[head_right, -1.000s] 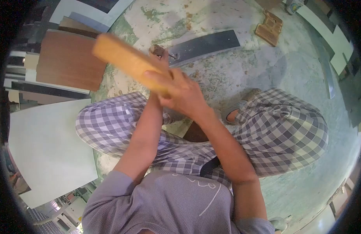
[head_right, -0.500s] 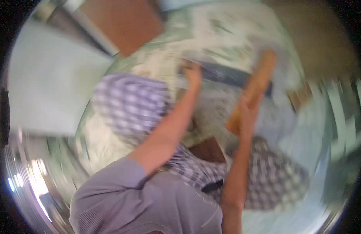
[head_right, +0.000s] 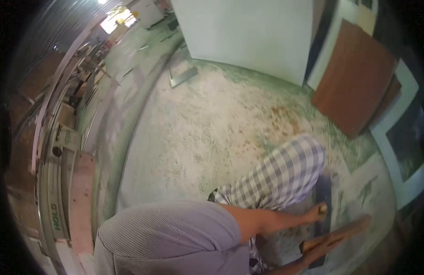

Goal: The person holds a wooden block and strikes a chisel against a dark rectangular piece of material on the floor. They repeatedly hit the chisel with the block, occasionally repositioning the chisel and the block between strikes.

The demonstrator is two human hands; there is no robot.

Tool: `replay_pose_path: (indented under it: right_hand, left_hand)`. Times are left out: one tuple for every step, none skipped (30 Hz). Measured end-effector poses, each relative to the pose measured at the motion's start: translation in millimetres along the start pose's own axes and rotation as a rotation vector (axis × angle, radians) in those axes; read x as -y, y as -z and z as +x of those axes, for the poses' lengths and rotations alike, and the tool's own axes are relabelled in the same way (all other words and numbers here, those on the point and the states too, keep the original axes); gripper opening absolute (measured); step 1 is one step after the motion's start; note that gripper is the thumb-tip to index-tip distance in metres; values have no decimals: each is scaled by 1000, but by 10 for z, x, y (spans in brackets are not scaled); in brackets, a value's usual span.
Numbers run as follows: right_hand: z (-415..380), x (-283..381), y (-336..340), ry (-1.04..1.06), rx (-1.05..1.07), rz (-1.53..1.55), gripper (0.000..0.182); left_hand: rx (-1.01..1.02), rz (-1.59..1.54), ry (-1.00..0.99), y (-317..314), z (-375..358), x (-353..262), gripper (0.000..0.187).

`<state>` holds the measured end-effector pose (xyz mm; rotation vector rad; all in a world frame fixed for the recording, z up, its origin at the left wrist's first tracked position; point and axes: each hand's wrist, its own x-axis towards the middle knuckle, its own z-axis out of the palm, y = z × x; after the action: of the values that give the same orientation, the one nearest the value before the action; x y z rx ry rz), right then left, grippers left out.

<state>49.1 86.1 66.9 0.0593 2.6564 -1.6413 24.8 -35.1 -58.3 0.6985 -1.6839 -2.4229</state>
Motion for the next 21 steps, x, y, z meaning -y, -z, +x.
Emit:
replay_pose_path:
  right_hand:
    - [27,79,14,-14,-31,-92,84]
    - [63,151,12,-36,-65,-194,86]
    - [101,195,-17,-18,-58,-192,86]
    - [91,275,11,-31,-76,-205,86]
    - [60,328,-12,-42,-89,-213,87]
    - [20,397,-26,-58,-74,-246,89]
    - [-18,435,-63,-48,-47,-248,89]
    - [-41,482,-114,-44,-44,-186,88]
    - [-63,511,-152,-41,-46,-123,88]
    - [-52,509,-189,-93,-38,-121,88]
    - [-34,449,-198,-84,-32,-117,88]
    - [-39,370,-165,-17,-31,-181,90]
    - [-21,284,-123,51,-36,-247,92]
    - [-38,256,-97,87,-26,-266,90]
    - [-35,236,-85,90,-35,-260,90]
    - [-16,143,-67,81,-5,-247,89]
    - [-41,109,-60,69,30,-239,88]
    - [-79,57,-32,46,24,-213,80]
    - [-102,-27,10,45,21,-217,80]
    - [-146,-64,33,78,31,-203,78]
    - [-173,-70,19,114,44,-185,77]
  left_hand:
    - [39,38,-15,17,-35,-93,47]
    - [81,71,-19,15,-53,-168,47]
    - [70,65,-33,9,-35,-231,47]
    - [46,132,-58,-54,-53,-220,49]
    - [17,204,-82,-42,-70,-170,50]
    - [-52,185,-175,-66,-82,-138,44]
    - [-80,181,-174,-31,-114,-140,44]
    - [-22,239,-126,-8,-117,-169,50]
    - [44,295,-77,-2,-125,-185,57]
    - [43,329,-106,10,-101,-157,58]
    - [34,329,-113,31,-75,-114,58]
    - [53,310,-118,-9,-78,-55,57]
    - [78,289,-126,-59,-90,-65,56]
    - [82,285,-134,-63,-169,-205,56]
    - [72,291,-79,-31,-250,-336,54]
    - [57,300,-19,21,-313,-436,53]
    - [54,303,-16,-24,-213,-254,53]
    - [-11,365,-99,-128,-131,-57,50]
    - [-74,423,-188,-208,-43,98,47]
    - [-76,421,-189,-158,-175,-93,47]
    - [26,318,-87,-108,-306,-296,46]
